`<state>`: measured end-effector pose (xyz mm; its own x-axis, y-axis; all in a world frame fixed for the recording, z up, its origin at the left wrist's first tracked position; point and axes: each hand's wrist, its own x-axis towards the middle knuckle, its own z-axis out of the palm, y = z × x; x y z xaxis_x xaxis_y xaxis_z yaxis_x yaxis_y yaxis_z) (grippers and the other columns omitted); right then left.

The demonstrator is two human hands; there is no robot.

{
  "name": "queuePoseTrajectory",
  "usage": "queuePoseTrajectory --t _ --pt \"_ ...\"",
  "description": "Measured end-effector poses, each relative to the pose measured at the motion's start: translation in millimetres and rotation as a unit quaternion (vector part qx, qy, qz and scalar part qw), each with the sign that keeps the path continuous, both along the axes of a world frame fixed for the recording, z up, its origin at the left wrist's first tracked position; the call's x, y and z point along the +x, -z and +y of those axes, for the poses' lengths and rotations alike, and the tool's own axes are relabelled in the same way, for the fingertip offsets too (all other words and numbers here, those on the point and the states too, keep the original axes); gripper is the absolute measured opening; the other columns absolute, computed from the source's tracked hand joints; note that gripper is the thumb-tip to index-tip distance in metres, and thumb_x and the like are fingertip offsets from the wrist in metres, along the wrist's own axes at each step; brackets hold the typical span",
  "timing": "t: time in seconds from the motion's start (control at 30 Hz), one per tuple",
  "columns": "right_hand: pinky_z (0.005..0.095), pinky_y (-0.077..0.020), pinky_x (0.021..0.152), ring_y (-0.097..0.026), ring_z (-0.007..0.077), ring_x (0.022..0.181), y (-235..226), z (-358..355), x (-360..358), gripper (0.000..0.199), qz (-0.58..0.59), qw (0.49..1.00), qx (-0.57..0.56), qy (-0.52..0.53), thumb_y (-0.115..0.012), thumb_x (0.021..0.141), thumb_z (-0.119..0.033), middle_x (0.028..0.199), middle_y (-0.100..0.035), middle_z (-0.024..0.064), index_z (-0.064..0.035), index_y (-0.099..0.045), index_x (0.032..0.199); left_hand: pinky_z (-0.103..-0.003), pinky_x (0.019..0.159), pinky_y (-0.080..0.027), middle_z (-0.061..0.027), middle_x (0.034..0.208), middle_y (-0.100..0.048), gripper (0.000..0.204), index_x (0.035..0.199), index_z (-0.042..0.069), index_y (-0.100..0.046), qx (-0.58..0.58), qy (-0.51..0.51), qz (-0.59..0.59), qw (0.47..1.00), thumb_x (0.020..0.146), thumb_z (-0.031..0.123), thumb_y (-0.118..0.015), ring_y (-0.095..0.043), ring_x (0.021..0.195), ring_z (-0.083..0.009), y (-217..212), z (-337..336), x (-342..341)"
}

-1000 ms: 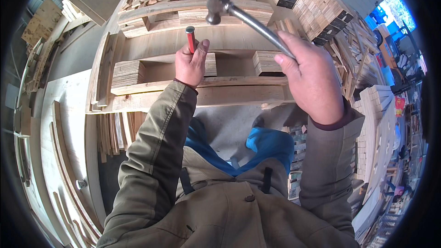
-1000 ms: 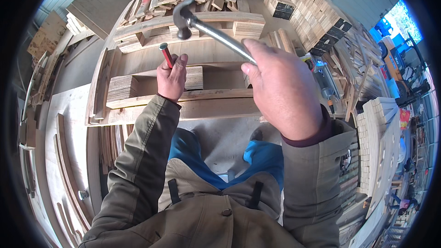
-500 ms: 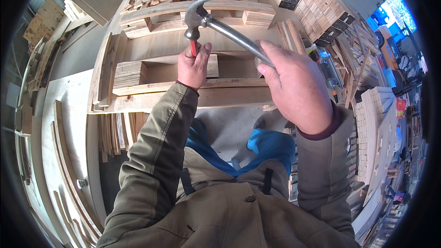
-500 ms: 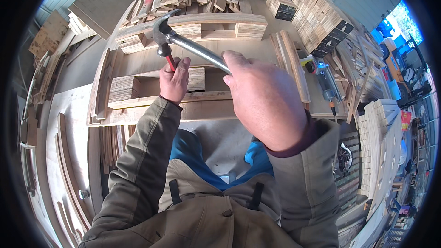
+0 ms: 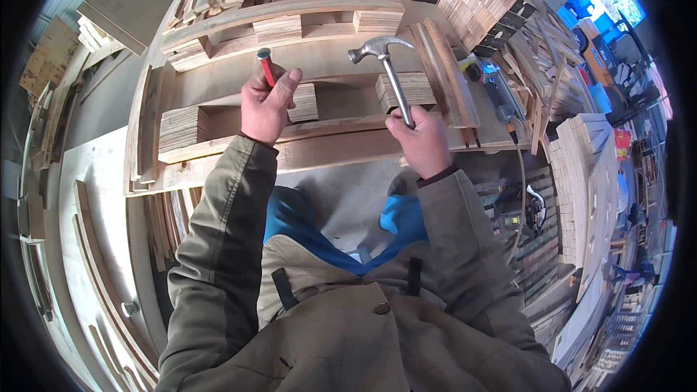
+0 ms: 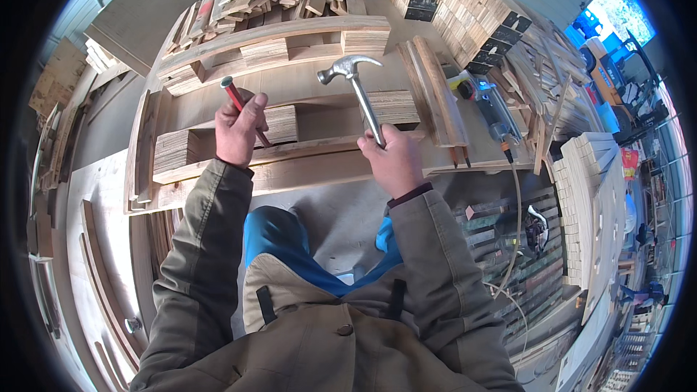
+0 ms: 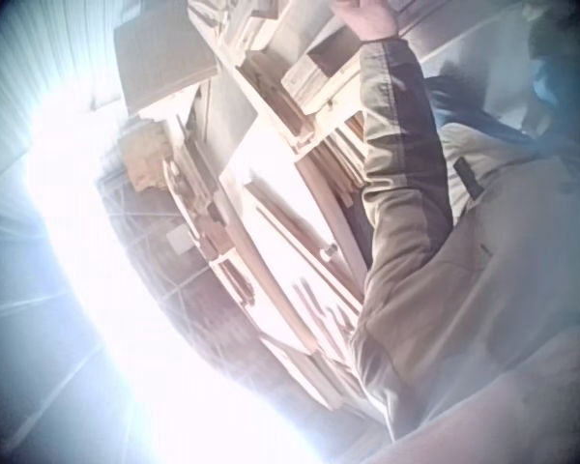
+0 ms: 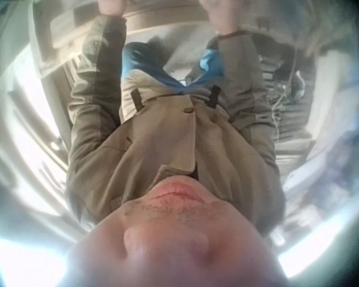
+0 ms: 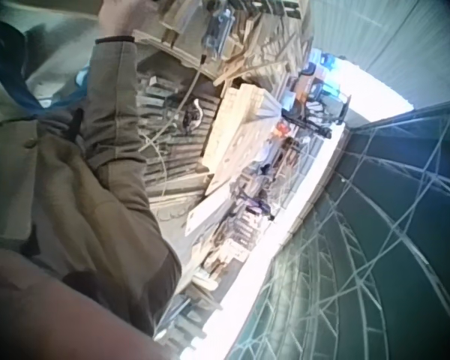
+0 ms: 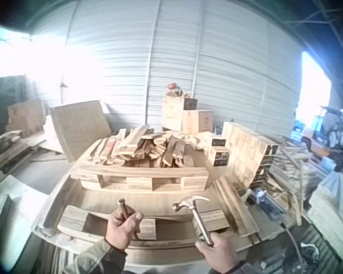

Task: The person assembles small wooden blocks on a workbench using a hammer and a red-handled punch. They position the blocks, mark them, and drive the punch into the wood to create indentations. The person handles the blocks one at a time and places them on the bench.

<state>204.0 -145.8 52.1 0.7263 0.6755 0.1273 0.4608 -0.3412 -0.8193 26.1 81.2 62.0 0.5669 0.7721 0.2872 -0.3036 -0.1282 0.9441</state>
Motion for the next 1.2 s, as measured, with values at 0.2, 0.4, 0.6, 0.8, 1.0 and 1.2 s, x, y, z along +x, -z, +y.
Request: queuePoseTrajectory --t 0.2,0.4,0.6,0.8,1.0,1.2 --pt "0.0331 -0.0481 0.063 -0.058 0.0119 0.068 39.7 6.3 -5.7 0.022 0.042 0.999 -0.014 -0.004 -0.076 0.096 -0.022 0.072 -0.063 0.0025 0.0000 -0.071 0.098 -0.024 0.057 -0.040 0.0023 0.069 -0.052 0.039 0.082 0.009 -0.058 0.040 0.015 -0.087 0.995 0.106 0.038 -0.067 -0.048 0.060 -0.0073 -54.4 0.8 -1.8" --pt "0.0373 -0.0527 0.059 -0.065 0.0158 0.068 26.3 14.5 -15.0 0.025 0.100 0.990 -0.086 -0.040 -0.065 0.100 -0.016 0.076 -0.065 0.0082 0.0018 -0.067 0.117 -0.024 0.051 -0.028 0.0050 0.063 -0.045 0.044 0.073 0.010 -0.052 0.063 -0.008 -0.129 0.990 0.111 0.032 -0.059 -0.037 0.056 -0.0042 -60.4 -10.8 8.8" --pt "0.0310 -0.0489 0.046 -0.058 0.0121 0.055 -0.2 13.2 -48.0 0.047 0.303 0.946 -0.012 -0.115 -0.053 0.101 -0.006 0.076 -0.059 0.0044 -0.0002 -0.053 0.148 -0.024 0.049 -0.027 0.0043 0.062 -0.043 0.043 0.074 0.010 -0.052 0.071 -0.030 -0.117 0.990 0.112 0.031 -0.057 -0.035 0.054 -0.0051 -56.6 -10.7 9.9" --pt "0.0259 -0.0447 0.042 -0.055 0.0078 0.056 -9.4 39.1 -51.3 0.050 0.327 0.937 -0.036 -0.120 -0.051 0.102 -0.002 0.085 -0.058 0.0037 -0.0018 -0.049 0.152 -0.025 0.048 -0.027 0.0026 0.062 -0.042 0.043 0.074 0.009 -0.050 0.099 -0.026 -0.132 0.986 0.112 0.028 -0.056 -0.033 0.054 -0.0061 -51.8 -16.6 5.5" --pt "0.0272 -0.0435 0.040 -0.053 0.0087 0.053 -7.0 50.6 -60.5 0.050 0.326 0.940 -0.045 -0.087 -0.052 0.102 -0.003 0.084 -0.057 0.0039 -0.0026 -0.050 0.152 -0.028 0.050 -0.026 0.0009 0.062 -0.039 0.044 0.073 0.006 -0.046 0.116 -0.022 -0.125 0.985 0.111 0.026 -0.056 -0.033 0.054 -0.0081 -43.1 -31.9 -7.3" --pt "0.0283 -0.0423 0.039 -0.053 0.0098 0.050 3.4 67.2 -57.3 0.051 0.313 0.947 -0.018 -0.075 -0.052 0.101 -0.004 0.079 -0.057 0.0046 -0.0008 -0.050 0.151 -0.034 0.055 -0.037 -0.0066 0.066 -0.053 0.033 0.076 0.001 -0.056 0.210 0.043 -0.108 0.971 0.102 0.019 -0.066 -0.047 0.056 -0.0197 -26.5 -62.2 -42.3"
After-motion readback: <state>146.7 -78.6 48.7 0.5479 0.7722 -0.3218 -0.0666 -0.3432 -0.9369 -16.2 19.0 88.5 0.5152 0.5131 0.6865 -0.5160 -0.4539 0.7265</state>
